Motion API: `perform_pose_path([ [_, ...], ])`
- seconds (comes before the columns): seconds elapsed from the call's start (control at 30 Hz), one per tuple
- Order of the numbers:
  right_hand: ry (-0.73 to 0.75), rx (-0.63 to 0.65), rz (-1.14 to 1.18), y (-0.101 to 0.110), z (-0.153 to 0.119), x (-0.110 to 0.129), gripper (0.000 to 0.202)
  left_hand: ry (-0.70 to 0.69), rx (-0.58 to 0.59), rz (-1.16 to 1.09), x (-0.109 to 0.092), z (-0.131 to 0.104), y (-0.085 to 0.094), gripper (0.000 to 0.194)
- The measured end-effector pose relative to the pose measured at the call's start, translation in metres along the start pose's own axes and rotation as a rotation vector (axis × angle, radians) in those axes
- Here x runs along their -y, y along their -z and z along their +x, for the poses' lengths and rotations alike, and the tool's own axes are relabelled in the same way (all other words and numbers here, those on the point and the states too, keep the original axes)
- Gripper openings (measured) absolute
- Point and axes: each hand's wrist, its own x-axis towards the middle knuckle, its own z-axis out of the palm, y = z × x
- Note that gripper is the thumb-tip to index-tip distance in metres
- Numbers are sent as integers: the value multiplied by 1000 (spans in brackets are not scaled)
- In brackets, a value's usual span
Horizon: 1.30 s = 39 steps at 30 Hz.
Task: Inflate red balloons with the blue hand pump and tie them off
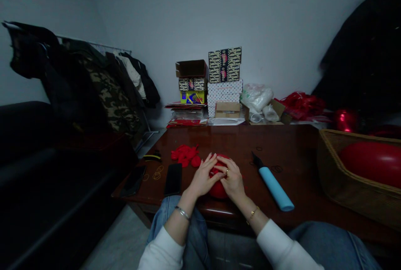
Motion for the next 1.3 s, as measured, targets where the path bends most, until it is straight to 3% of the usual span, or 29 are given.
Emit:
perform_pose_path([
  [0.2,-18,103,-61,2,-7,0,51,46,-57,-72,1,0,-2,44],
  [0.33,-38,155,-158,5,-9,-2,69,130,-170,-234,1,2,-4,44],
  [0.5,-61,180,-207,8,-12,-1,59,251,-352,-399,3,4,-5,50],
  [0.7,-88,167,-180,9,-12,-1,60,205,-258,-319,6,4,-8,45],
  [0.97,-107,151,-157,9,-10,5,52,208,-282,-112,13,3,-14,39],
  [1.13,-112,135,-158,6,-4,13,36,225,-276,-130,4,2,-15,41],
  [1.3,-147,-2,-153,-3,-2,14,14,248,-248,-177,-3,1,-15,42],
])
